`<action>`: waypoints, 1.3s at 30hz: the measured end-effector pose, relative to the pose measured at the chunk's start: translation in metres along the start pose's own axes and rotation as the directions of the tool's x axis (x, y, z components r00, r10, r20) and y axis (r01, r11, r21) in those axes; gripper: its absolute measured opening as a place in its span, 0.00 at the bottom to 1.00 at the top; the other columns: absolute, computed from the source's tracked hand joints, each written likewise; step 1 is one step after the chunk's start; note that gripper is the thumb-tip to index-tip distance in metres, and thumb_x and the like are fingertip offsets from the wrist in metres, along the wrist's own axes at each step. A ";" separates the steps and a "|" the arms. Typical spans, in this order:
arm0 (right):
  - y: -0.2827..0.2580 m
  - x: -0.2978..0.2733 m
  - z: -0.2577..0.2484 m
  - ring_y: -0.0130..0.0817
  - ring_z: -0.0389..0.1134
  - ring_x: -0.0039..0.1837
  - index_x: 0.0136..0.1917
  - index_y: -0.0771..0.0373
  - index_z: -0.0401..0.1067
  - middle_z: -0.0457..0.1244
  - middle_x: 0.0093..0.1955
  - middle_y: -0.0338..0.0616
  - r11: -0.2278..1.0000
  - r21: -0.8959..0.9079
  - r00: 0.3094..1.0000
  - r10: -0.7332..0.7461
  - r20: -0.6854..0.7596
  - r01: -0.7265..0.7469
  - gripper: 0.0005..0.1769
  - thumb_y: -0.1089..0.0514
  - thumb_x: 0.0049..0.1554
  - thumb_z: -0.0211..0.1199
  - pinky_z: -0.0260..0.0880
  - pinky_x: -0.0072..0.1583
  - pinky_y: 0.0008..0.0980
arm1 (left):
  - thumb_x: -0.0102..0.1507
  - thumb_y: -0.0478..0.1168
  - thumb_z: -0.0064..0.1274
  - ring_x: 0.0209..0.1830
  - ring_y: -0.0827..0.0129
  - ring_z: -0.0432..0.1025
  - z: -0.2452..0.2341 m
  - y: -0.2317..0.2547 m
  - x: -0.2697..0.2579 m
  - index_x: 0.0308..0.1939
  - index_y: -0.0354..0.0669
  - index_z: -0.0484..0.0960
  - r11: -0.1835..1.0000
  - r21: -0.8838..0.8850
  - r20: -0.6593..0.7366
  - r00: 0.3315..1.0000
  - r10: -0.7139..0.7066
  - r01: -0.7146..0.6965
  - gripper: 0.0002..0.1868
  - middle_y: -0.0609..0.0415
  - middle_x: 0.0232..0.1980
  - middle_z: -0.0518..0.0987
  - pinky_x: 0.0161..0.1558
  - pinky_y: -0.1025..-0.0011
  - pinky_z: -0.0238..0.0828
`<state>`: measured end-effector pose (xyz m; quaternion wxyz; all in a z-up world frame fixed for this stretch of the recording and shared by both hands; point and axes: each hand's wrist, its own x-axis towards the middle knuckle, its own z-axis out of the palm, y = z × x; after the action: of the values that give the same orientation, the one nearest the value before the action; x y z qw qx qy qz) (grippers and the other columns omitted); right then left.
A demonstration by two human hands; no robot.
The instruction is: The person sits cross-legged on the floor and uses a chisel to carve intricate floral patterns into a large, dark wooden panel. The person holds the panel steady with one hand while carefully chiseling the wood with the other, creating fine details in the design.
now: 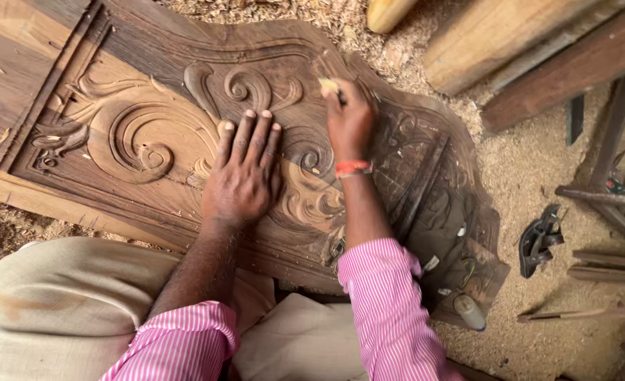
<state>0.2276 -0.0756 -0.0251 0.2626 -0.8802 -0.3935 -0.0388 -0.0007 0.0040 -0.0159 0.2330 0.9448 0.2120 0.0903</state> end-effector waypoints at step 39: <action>0.001 -0.006 -0.026 0.49 0.73 0.54 0.52 0.60 0.77 0.71 0.50 0.48 0.991 -0.051 0.992 -0.120 0.037 0.122 0.10 0.64 0.55 0.66 0.72 0.57 0.42 | 0.72 0.50 0.36 0.84 0.53 0.46 0.005 -0.001 -0.001 0.80 0.39 0.59 0.998 -0.062 0.042 0.999 -0.006 0.008 0.34 0.45 0.84 0.54 0.81 0.52 0.36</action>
<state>0.2276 -0.0930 -0.0050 0.2295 -0.8619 -0.4493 -0.0502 -0.0007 0.0025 -0.0208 0.2671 0.9379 0.2076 0.0765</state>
